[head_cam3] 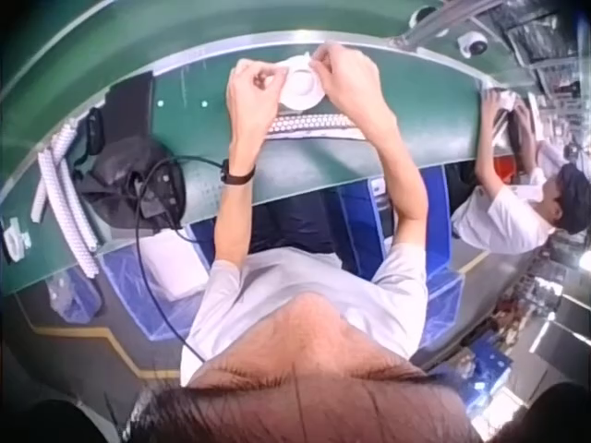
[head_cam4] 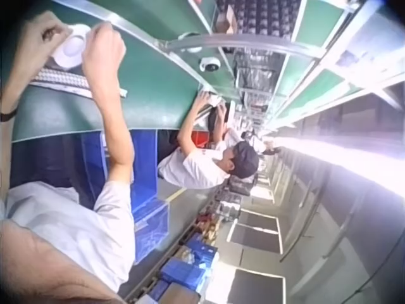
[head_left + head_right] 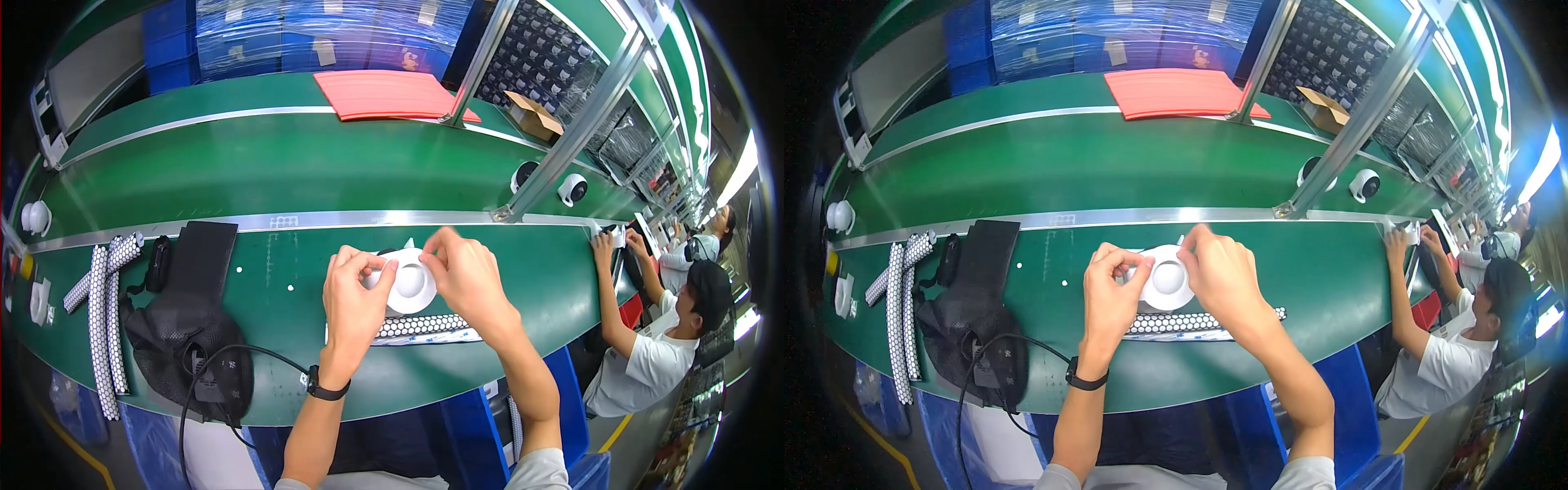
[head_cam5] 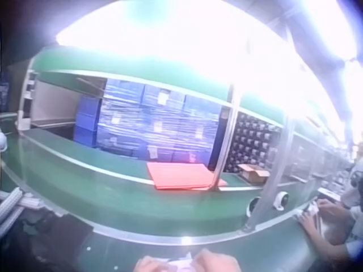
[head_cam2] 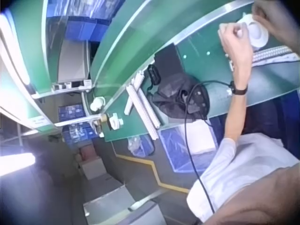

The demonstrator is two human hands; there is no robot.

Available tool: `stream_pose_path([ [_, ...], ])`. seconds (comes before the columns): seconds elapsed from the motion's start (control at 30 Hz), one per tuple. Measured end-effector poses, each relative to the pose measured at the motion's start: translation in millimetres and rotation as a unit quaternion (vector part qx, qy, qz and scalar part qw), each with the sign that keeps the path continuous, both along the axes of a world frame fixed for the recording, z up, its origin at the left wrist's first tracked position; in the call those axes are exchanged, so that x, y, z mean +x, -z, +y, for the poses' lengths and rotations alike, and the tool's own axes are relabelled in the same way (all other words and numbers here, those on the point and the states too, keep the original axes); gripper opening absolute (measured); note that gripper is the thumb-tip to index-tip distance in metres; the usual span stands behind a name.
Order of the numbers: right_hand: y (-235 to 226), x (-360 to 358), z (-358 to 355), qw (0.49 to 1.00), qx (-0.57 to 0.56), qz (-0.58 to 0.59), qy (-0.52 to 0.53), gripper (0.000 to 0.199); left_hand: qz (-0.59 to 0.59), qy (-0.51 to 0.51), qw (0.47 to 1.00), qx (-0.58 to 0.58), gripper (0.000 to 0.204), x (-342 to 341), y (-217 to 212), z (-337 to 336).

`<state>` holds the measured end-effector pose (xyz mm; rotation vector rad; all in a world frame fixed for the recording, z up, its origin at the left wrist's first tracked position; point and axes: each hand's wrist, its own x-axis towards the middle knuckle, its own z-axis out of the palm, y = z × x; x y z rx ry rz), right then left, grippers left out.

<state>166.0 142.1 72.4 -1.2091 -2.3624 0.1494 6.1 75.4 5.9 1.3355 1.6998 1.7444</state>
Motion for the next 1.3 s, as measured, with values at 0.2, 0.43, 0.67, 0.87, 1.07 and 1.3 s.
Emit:
stream_pose_path([
  [0.2, -7, 27, 32, 0.944, -0.308, 0.112, -0.045, 0.029, -0.012, 0.009, 1.000, 0.009, 0.017, 5, 7, 5],
  [0.43, 21, 29, 27, 0.883, -0.407, 0.212, -0.101, 0.027, -0.022, 0.004, 1.000, 0.004, 0.017, 4, 4, -2],
  [0.67, 15, 39, 13, 0.881, -0.345, 0.320, -0.051, 0.016, 0.130, -0.043, 0.990, -0.016, 0.033, -3, -6, -42],
  [0.87, 36, 36, -49, 0.953, -0.074, 0.280, -0.086, 0.016, 0.220, 0.010, 0.963, -0.156, 0.043, -23, 37, -81],
  [1.07, 65, 23, -86, 0.974, 0.049, 0.135, -0.176, 0.021, 0.254, 0.073, 0.956, -0.128, 0.033, -29, 33, -87],
  [1.3, 91, 21, -90, 0.970, 0.126, 0.069, -0.196, 0.045, 0.162, 0.149, 0.968, -0.118, 0.025, -32, 15, -89],
])
